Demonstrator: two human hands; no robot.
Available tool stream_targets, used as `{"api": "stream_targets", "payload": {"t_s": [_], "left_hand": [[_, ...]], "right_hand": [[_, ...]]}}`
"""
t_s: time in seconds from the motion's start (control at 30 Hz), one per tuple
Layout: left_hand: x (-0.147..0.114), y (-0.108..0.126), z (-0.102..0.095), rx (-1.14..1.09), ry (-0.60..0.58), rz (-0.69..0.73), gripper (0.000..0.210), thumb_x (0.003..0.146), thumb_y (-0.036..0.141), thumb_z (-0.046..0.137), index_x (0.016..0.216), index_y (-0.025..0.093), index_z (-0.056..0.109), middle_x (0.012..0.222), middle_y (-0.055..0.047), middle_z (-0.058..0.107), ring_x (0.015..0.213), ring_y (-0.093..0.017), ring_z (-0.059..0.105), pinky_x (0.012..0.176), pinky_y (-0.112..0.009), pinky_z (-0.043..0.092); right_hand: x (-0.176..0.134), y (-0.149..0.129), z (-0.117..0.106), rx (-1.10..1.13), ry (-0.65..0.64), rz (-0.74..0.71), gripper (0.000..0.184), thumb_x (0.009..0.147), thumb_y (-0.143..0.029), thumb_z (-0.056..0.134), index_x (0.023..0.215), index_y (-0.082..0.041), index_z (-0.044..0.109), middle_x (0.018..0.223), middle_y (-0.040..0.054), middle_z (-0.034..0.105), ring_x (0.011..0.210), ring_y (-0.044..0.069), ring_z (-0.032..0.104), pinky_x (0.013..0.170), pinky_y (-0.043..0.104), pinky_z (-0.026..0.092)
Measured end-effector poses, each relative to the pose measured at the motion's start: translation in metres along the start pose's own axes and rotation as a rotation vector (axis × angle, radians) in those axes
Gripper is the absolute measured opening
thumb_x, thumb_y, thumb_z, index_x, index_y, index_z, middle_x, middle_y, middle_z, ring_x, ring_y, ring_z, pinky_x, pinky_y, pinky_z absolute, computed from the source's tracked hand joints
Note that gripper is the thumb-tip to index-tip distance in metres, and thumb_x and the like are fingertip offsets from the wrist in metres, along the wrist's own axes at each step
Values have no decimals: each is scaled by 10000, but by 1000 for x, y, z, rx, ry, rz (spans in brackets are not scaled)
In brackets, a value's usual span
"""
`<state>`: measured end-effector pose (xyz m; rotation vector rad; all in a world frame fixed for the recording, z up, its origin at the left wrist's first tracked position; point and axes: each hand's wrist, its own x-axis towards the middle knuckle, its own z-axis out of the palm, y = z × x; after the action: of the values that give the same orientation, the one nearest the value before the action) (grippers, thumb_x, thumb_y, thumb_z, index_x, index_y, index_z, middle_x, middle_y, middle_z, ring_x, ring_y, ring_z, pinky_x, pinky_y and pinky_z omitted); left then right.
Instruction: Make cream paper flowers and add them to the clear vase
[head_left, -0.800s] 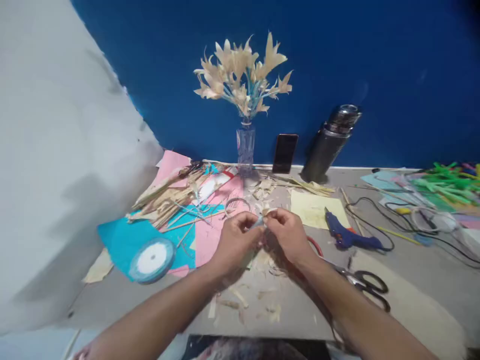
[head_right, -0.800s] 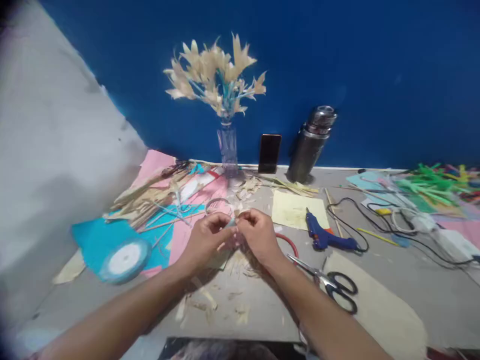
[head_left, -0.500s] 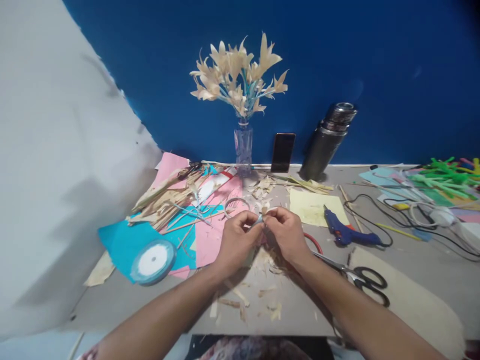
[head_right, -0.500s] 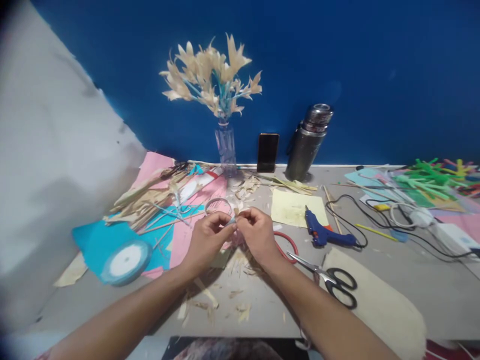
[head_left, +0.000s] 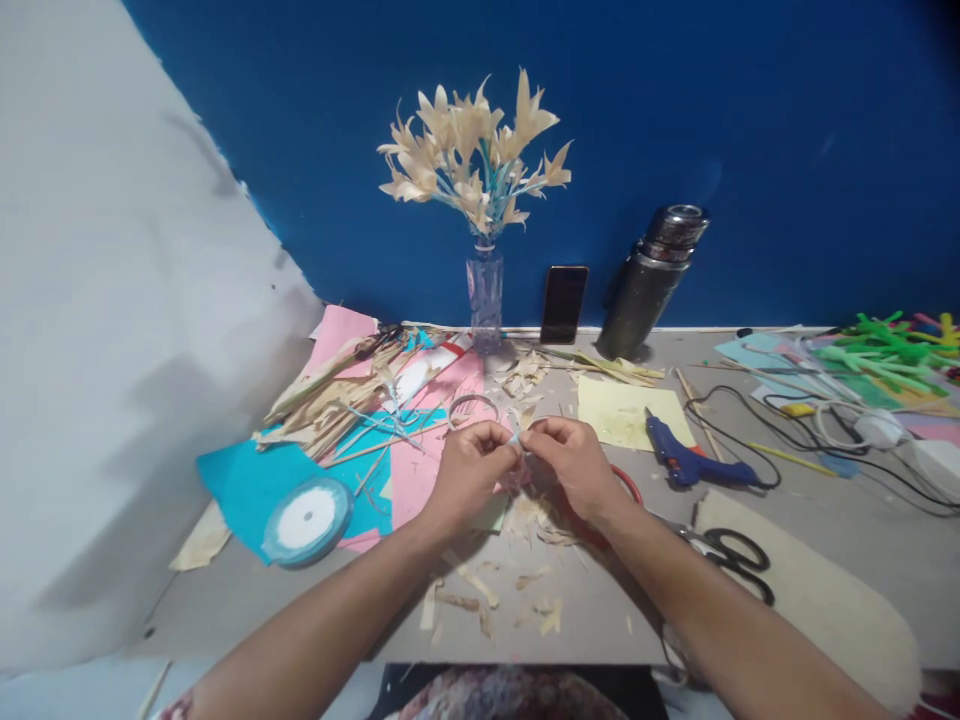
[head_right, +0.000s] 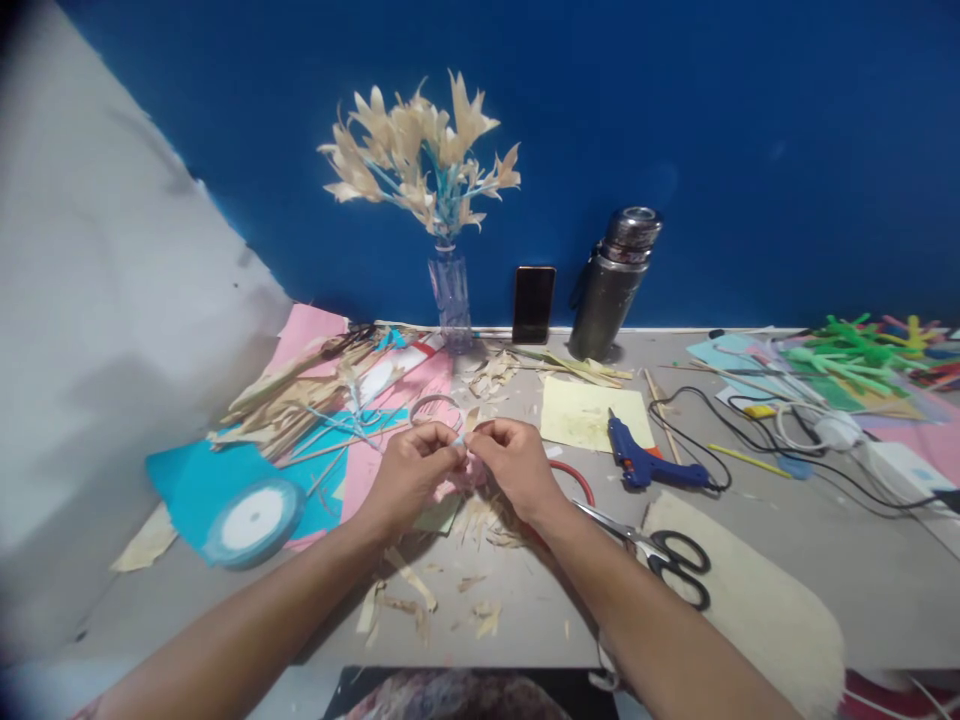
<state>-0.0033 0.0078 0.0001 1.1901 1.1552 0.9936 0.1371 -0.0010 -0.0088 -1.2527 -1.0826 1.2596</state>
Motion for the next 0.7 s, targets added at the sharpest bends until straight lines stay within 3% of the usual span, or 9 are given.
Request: {"api": "stream_targets", "payload": {"t_s": [0.27, 0.5, 0.6, 0.7], "left_hand": [[-2, -3, 2, -28, 0, 65, 107, 701, 224, 710, 699, 159, 625, 635, -9, 659, 593, -137, 617, 559, -225, 478], [-2, 1, 1, -215, -58, -29, 161, 709, 227, 735, 691, 153, 593, 595, -14, 656, 538, -144, 621, 576, -277, 530], [-1, -2, -1, -343, -111, -98, 219, 705, 265, 771, 730, 154, 584, 615, -13, 660, 530, -149, 624, 563, -299, 540], [-1, -5, -3, -407, -146, -131, 265, 681, 274, 810, 753, 146, 589, 637, -17, 667, 534, -140, 623, 557, -286, 539]], "right_hand": [[-2, 3, 3, 4, 144, -64, 216, 692, -328, 696, 599, -169, 585, 565, -45, 515, 551, 105, 432, 513, 223, 340], [-4, -1, -3, 199, -26, 30, 176, 694, -335, 711, 693, -165, 666, 570, -35, 530, 510, 100, 432, 475, 224, 341], [-1, -4, -8, 174, -22, 33, 192, 687, -339, 745, 736, -164, 686, 555, -45, 525, 482, 86, 406, 456, 218, 321], [2, -6, -12, 145, -103, 51, 228, 697, -354, 768, 698, -154, 659, 550, -48, 511, 473, 69, 384, 444, 205, 289]]}}
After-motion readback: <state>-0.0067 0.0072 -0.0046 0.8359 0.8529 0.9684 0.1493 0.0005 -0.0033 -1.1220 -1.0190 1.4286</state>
